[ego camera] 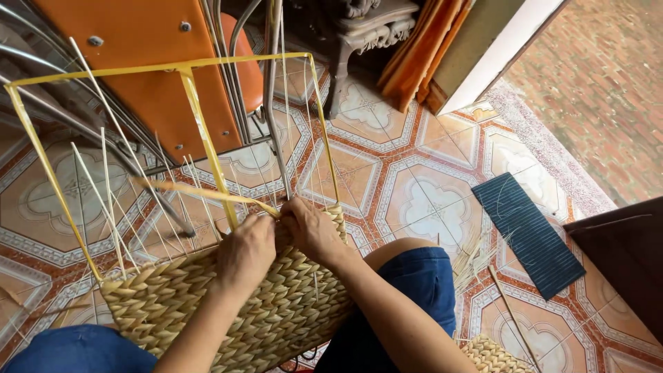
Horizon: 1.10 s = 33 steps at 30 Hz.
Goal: The person sits on the floor with a woven water hyacinth basket body on their lap and weaves flat plant fiber strips around its upper edge, threading and tightening the strips by hand along a yellow frame with upright stakes, drawing new strips from a pile beside them.
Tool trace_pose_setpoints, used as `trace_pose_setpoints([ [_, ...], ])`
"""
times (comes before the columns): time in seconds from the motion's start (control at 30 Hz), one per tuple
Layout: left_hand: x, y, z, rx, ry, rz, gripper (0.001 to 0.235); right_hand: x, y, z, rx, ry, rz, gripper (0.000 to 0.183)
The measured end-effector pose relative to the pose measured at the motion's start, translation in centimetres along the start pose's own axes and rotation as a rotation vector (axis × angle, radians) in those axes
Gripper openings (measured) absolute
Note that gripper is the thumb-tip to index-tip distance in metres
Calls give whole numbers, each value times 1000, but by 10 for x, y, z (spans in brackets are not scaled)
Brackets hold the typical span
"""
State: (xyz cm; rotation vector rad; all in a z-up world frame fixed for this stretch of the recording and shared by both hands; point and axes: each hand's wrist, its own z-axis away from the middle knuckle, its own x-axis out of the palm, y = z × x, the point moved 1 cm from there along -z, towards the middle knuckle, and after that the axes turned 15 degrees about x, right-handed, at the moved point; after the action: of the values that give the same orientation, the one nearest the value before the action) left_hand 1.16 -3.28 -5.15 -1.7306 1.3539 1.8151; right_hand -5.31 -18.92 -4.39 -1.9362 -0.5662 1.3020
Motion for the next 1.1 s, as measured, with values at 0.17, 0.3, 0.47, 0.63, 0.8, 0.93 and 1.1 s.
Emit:
trace_pose_setpoints([
  [0.17, -25, 1, -20, -34, 118, 223, 29, -4, 7, -2, 28, -33, -86, 15],
  [0.3, -39, 23, -11, -155, -8, 214, 18, -7, 12, -4, 228, -147, -204, 13],
  [0.47, -48, 42, 31, 373, 548, 137, 16, 1, 7, -3, 221, -134, -185, 8],
  [0.63, -35, 20, 35, 216, 581, -213, 31, -11, -9, 4, -48, -77, -42, 8],
  [0.8, -50, 31, 44, 242, 420, -261, 22, -11, -15, 2, 86, -87, -135, 10],
  [0.93, -24, 13, 51, 293, 394, -303, 28, -9, -10, 3, 16, -40, -78, 10],
  [1.1, -74, 15, 45, -104, -478, -42, 52, -10, -15, 5, -4, -42, 108, 13],
])
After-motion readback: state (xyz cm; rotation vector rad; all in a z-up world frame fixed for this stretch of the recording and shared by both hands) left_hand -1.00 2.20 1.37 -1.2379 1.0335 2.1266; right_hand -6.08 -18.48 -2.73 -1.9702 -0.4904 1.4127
